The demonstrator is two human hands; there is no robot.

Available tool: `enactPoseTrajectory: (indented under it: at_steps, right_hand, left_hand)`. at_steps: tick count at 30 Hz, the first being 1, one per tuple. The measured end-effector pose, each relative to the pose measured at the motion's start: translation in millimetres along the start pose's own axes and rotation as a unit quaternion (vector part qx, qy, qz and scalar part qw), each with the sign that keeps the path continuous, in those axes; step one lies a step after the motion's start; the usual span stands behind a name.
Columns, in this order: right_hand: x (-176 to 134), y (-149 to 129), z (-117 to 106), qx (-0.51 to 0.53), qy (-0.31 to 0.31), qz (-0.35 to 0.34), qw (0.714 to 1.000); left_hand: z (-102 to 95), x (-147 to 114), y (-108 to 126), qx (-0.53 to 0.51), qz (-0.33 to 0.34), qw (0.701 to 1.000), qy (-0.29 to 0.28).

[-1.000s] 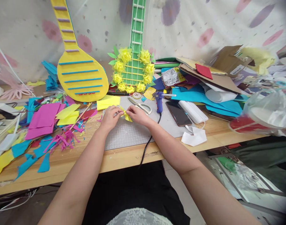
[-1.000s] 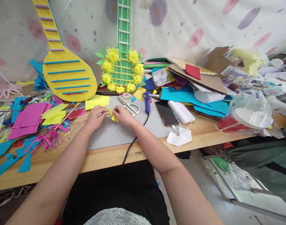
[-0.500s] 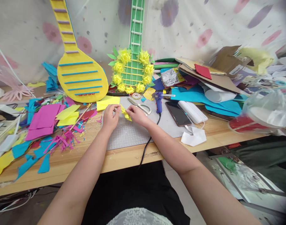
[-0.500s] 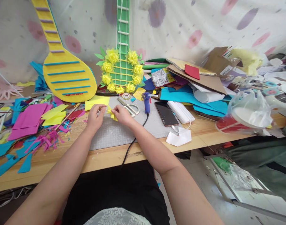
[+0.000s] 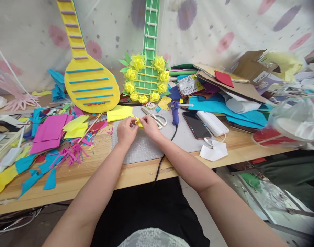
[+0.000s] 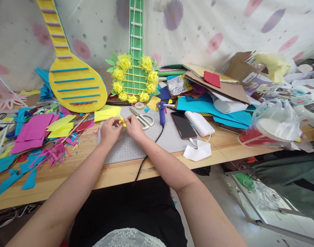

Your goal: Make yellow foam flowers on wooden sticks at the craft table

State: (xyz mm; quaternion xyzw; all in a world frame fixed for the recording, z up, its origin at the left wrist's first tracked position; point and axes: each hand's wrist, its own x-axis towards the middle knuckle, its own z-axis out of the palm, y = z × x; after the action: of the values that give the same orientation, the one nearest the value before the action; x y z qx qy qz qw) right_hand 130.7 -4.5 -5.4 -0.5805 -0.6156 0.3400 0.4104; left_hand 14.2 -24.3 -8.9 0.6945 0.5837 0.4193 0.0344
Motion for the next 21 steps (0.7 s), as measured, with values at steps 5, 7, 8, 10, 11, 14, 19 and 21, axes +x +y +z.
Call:
enactPoseTrajectory:
  at_steps: [5,7,8,10,11,14,19,21]
  right_hand:
    - [-0.7,-0.1,4.0,0.006,0.013,0.003,1.000]
    - [-0.7,-0.6,4.5,0.008,0.009,0.006,1.000]
    - [-0.7,-1.2,4.4,0.009,0.007,0.008,1.000]
    - [-1.1,-2.9,3.8,0.008,0.003,0.013,1.000]
    - [-1.6,-4.2,3.4,0.007,0.001,0.015,1.000]
    - [-4.8,-9.1,1.8,0.005,-0.009,0.017,1.000]
    - [-11.1,-13.3,3.6,0.035,-0.024,-0.027,0.999]
    - [-11.6,-12.7,5.6,0.044,-0.020,-0.043,0.998]
  left_hand:
    - [2.8,-2.9,5.5,-0.016,-0.038,0.999,0.022]
    - [3.1,-3.4,5.7,-0.016,-0.045,0.998,0.033]
    - [3.0,-3.5,5.5,-0.014,-0.048,0.998,0.034]
    - [2.6,-3.5,5.1,-0.008,-0.053,0.998,0.030]
    - [2.2,-3.4,5.2,-0.003,-0.056,0.998,0.028]
    - [1.0,-3.4,6.9,0.014,-0.069,0.997,0.028]
    - [0.1,-4.5,10.8,0.020,-0.088,0.995,0.033]
    - [0.2,-5.1,11.5,0.011,-0.097,0.995,0.025]
